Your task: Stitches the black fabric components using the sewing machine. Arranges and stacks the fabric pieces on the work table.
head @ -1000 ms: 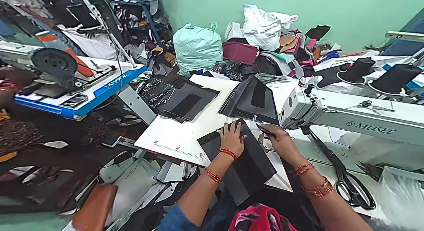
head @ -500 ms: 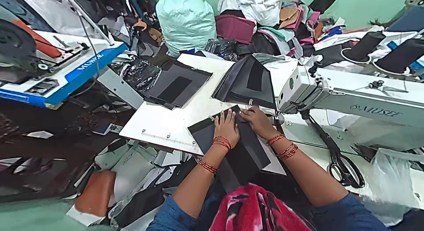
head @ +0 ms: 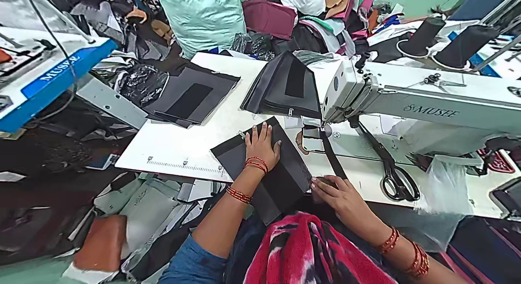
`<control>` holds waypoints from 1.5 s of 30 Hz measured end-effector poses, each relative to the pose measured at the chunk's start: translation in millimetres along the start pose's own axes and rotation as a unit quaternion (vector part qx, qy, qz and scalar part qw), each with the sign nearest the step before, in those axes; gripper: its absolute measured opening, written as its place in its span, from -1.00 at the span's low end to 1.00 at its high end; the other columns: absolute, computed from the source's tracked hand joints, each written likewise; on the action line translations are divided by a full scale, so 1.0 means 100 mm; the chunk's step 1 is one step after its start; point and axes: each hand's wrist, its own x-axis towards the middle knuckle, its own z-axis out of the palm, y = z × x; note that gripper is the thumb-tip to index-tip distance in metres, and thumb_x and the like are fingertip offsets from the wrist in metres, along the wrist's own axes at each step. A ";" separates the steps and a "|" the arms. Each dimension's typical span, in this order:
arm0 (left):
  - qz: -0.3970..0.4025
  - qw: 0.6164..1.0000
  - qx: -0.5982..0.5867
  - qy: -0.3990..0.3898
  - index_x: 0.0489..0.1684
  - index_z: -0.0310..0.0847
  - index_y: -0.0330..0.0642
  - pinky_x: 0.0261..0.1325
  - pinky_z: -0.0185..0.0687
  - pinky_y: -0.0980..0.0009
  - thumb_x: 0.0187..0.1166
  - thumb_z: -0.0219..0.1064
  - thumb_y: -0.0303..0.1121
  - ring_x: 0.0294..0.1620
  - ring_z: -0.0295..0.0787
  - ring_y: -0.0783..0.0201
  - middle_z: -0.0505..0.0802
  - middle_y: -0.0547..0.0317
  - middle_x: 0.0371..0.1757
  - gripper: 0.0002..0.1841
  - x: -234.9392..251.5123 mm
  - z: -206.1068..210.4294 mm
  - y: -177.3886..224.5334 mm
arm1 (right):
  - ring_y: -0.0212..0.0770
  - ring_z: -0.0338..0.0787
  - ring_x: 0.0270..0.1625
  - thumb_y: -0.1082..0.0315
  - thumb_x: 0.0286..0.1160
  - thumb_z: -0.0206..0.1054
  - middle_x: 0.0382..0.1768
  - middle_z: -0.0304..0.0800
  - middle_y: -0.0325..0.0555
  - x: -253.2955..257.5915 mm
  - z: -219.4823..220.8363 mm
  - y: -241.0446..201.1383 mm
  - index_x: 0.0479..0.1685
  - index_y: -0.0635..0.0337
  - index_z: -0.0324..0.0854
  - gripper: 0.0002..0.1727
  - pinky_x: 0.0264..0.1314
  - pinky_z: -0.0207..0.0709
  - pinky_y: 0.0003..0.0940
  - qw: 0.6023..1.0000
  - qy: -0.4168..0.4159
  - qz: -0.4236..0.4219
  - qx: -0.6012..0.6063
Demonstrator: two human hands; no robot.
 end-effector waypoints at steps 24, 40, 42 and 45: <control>-0.254 0.966 0.013 0.049 0.79 0.14 -0.43 0.56 0.06 -0.54 0.79 -0.03 0.20 0.74 0.15 -0.53 0.28 -0.48 0.77 -0.15 -0.10 -0.32 -0.42 | 0.13 0.79 0.23 0.70 0.36 0.03 0.27 0.87 -0.08 0.23 -0.32 0.01 0.26 0.11 0.84 -0.41 0.27 0.61 0.04 0.970 0.090 0.188 0.125; 0.140 0.990 0.001 -0.013 0.88 0.16 0.30 0.76 -0.44 -0.45 0.67 0.03 0.33 0.96 -0.35 -0.14 0.09 0.24 0.95 -0.24 -0.25 -0.04 -0.48 | 0.23 0.78 0.30 0.72 0.29 0.29 0.42 0.78 -0.05 0.60 0.29 -0.24 0.32 0.17 0.78 -0.45 0.02 0.66 0.10 0.998 0.034 0.058 -0.001; 0.109 0.994 -0.017 -0.025 0.87 0.17 0.33 0.76 -0.51 -0.46 0.68 0.06 0.31 0.97 -0.36 -0.11 0.08 0.28 0.95 -0.26 -0.27 -0.06 -0.44 | 0.19 0.81 0.24 0.73 0.25 0.26 0.35 0.82 -0.10 0.44 0.19 -0.27 0.23 0.14 0.83 -0.46 -0.03 0.67 0.06 0.998 0.030 0.055 0.021; -0.024 0.998 -0.060 -0.008 0.86 0.19 0.28 0.70 -0.60 -0.56 0.72 0.08 0.25 0.96 -0.34 -0.15 0.09 0.19 0.95 -0.29 -0.36 -0.09 -0.21 | 0.09 0.83 0.17 0.67 0.29 0.15 0.22 0.90 -0.20 0.28 -0.05 -0.21 0.13 0.05 0.89 -0.47 0.01 0.68 0.01 0.992 0.048 0.060 0.096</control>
